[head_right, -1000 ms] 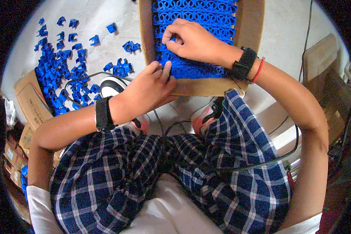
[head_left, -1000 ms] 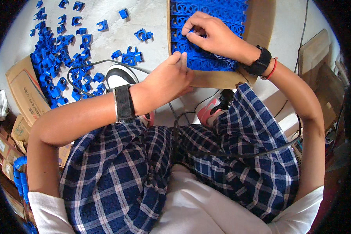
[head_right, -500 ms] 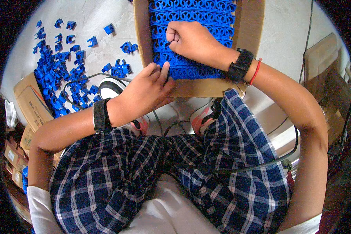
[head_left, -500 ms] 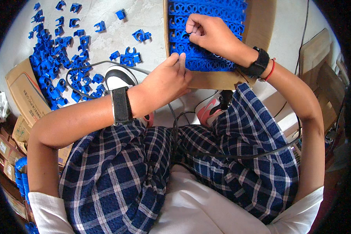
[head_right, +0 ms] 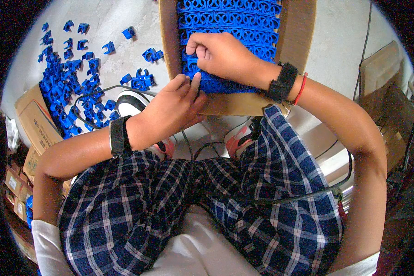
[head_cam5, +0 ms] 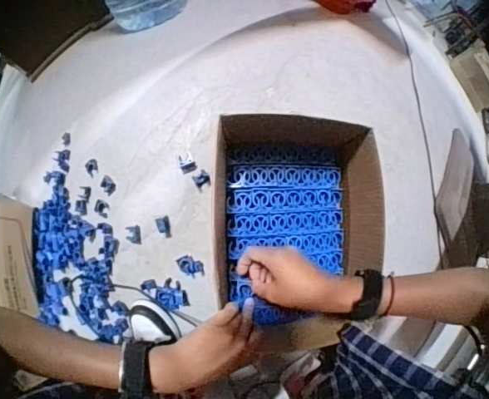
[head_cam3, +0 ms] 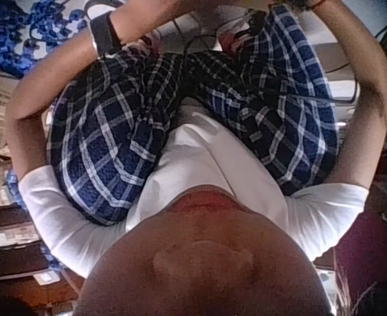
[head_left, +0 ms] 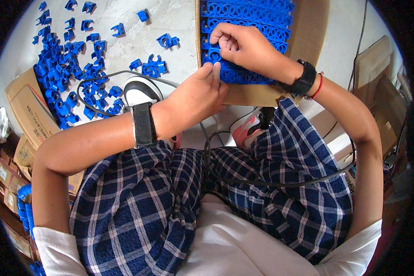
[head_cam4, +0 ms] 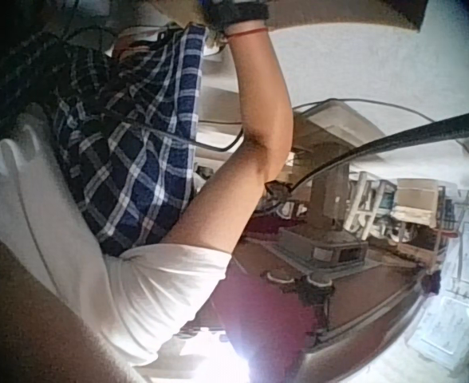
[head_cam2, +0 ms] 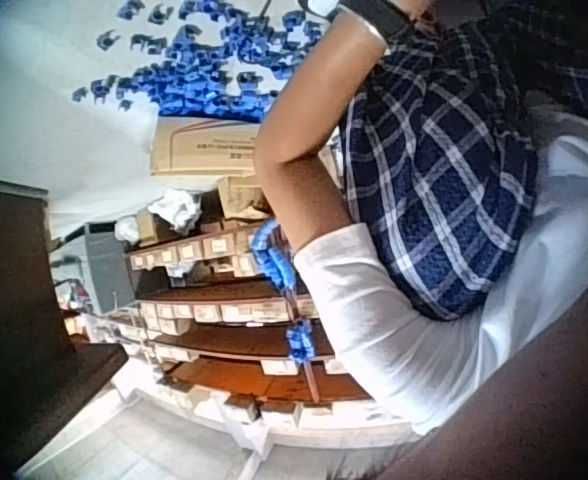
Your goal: The person sits cross-legged and repeatedly picks up small blue plastic clips from the floor, then inserts them into slots on a blue plastic grid inside a cardboard box. The person handles the clips one at a time, aligning and pressing them into place.
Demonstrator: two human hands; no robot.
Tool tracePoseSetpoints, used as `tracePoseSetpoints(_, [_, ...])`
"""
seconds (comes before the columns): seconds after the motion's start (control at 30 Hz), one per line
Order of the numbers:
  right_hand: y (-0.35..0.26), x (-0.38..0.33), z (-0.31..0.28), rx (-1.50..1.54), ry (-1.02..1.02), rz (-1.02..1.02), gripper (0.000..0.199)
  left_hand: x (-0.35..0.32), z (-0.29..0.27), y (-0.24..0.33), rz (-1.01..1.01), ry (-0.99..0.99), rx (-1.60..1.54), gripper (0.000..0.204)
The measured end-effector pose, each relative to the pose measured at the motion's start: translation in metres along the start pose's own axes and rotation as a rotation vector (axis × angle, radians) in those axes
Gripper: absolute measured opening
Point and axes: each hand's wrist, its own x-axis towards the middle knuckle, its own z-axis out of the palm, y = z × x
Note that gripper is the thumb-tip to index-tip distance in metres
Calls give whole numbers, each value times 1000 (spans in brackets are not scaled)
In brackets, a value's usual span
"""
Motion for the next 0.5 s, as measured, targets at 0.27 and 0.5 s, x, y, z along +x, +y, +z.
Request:
tracePoseSetpoints(0.27, [5,-3,6,-170,-8,-128,17,1,2,1,-8,-16,-23,47])
tracePoseSetpoints(0.5, [4,-4,5,-250,-11,-109,15,1,3,-1,14,47,-26,47])
